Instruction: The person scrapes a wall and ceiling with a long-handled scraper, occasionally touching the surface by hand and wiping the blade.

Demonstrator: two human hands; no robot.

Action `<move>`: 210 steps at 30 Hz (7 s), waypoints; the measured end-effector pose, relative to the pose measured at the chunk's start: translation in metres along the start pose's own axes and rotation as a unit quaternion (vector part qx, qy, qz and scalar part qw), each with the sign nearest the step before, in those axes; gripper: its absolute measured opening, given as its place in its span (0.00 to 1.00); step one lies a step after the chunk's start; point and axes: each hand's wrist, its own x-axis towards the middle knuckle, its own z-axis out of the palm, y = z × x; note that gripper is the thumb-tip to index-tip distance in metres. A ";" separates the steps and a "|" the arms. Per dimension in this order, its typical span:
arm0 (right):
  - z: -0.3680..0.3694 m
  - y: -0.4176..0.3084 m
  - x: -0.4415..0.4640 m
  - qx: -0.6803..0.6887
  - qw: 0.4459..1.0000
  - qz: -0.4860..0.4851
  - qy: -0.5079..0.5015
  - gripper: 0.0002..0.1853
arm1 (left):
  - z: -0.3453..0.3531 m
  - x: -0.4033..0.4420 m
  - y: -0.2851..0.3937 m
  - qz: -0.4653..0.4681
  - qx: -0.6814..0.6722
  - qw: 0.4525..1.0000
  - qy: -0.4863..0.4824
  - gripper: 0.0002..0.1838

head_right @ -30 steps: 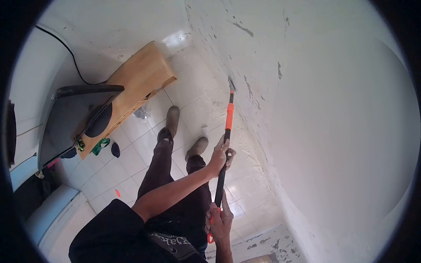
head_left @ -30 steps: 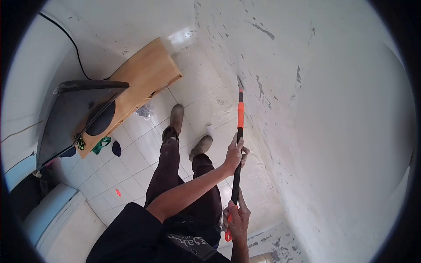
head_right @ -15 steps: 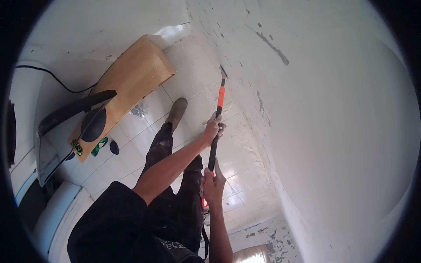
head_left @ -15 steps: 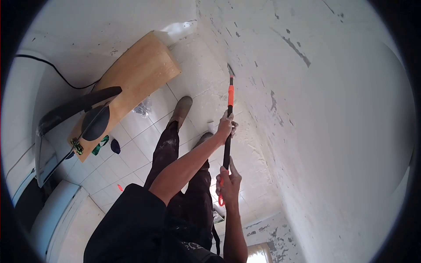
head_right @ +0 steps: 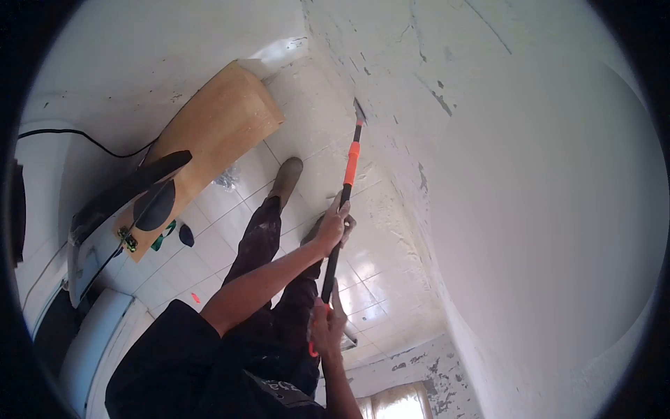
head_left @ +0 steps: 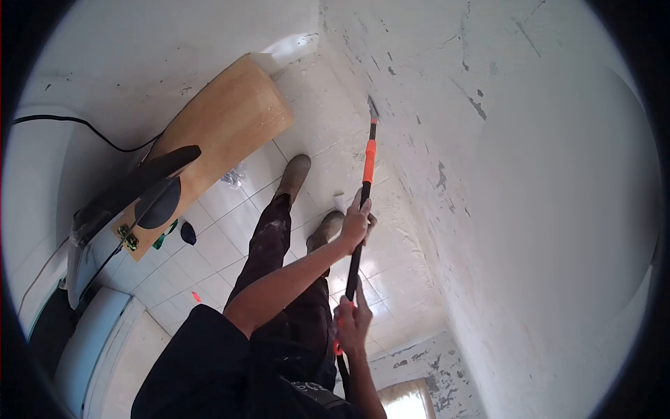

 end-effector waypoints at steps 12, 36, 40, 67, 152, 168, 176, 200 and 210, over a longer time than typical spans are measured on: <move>0.012 -0.038 0.013 -0.013 1.000 0.001 -0.009 0.34 | 0.000 0.022 0.029 0.005 0.015 1.000 -0.002 0.23; 0.018 -0.074 -0.067 0.040 0.998 0.044 -0.021 0.35 | 0.015 -0.058 0.071 -0.005 -0.012 1.000 -0.025 0.33; 0.016 -0.077 -0.029 -0.029 0.999 -0.017 -0.008 0.33 | 0.010 -0.012 0.077 0.017 0.029 0.999 0.009 0.29; 0.069 -0.084 -0.017 0.009 0.999 0.011 -0.041 0.34 | -0.024 0.014 0.085 0.097 0.065 0.992 0.053 0.27; 0.116 -0.093 0.206 0.074 0.996 0.012 -0.044 0.32 | -0.095 0.177 0.068 -0.030 0.051 0.998 0.038 0.12; 0.011 -0.076 0.011 0.007 1.000 -0.007 -0.022 0.33 | 0.009 -0.027 0.014 0.038 0.074 0.994 0.069 0.34; 0.044 -0.120 0.011 0.056 0.997 0.008 -0.052 0.34 | -0.006 -0.029 0.074 0.033 0.053 0.997 0.037 0.28; -0.005 -0.133 -0.106 0.105 0.988 -0.057 -0.097 0.35 | 0.009 -0.138 0.110 -0.011 0.068 0.978 -0.195 0.47; -0.073 -0.101 -0.280 0.131 0.987 -0.082 -0.042 0.32 | 0.045 -0.255 0.095 0.042 -0.048 0.932 -0.358 0.39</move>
